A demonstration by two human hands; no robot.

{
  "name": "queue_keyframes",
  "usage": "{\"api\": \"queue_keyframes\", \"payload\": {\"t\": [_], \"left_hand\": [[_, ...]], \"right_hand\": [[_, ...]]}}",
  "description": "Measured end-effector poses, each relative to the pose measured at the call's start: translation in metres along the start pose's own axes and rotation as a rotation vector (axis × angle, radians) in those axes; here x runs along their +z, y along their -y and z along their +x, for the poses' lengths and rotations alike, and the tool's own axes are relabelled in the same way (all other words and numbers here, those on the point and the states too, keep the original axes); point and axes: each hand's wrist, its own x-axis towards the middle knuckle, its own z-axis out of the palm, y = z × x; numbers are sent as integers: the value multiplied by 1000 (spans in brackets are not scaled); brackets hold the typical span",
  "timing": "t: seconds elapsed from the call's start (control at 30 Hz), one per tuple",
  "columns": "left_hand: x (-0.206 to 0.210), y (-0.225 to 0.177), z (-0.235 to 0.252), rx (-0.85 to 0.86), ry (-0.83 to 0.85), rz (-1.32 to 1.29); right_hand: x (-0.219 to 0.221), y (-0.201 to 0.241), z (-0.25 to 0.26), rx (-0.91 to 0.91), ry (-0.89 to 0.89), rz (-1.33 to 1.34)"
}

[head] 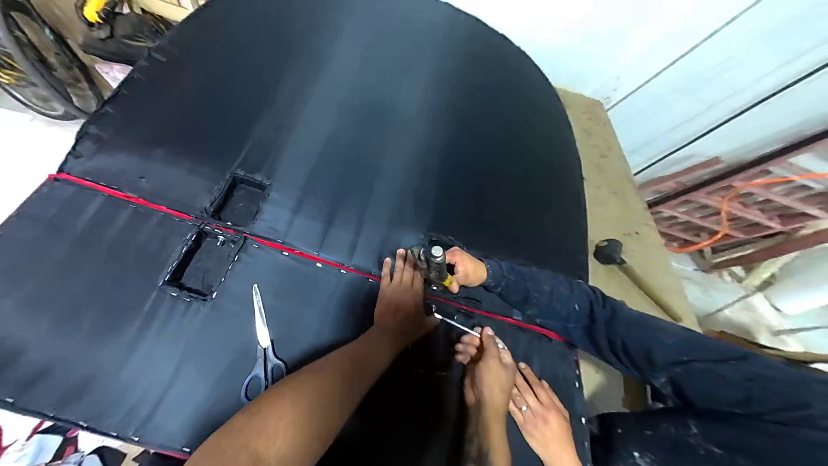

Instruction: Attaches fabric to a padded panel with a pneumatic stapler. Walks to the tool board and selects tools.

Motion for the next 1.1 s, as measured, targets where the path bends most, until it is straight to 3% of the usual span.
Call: {"api": "queue_keyframes", "payload": {"t": [0.03,0.07,0.2,0.33,0.53,0.7,0.8,0.87,0.93,1.03,1.1], "left_hand": [[-2,2,0,-4,-2,-8],[-3,4,-2,-8,4,-2],[-1,1,1,-4,42,21],[11,4,2,29,-50,75],[25,10,0,64,-139,112],[7,1,-1,19,-29,73],[3,-4,1,-20,15,22],[1,-2,1,-25,33,10],[-2,0,4,-22,47,10],[2,-5,3,-24,32,-1],[0,-1,2,-34,33,10]], "right_hand": [[49,22,-7,70,-344,-312],[82,33,-11,73,-441,-488],[92,20,-26,-200,-107,-901],[182,23,-39,-188,-106,-1188],[198,23,-15,-260,-62,-1320],[173,49,-2,-186,1,-1215],[119,65,0,-10,-203,-930],[77,56,1,89,-335,-773],[66,48,4,112,-400,-690],[47,32,3,85,-367,-491],[57,26,0,62,-346,-416]]}}
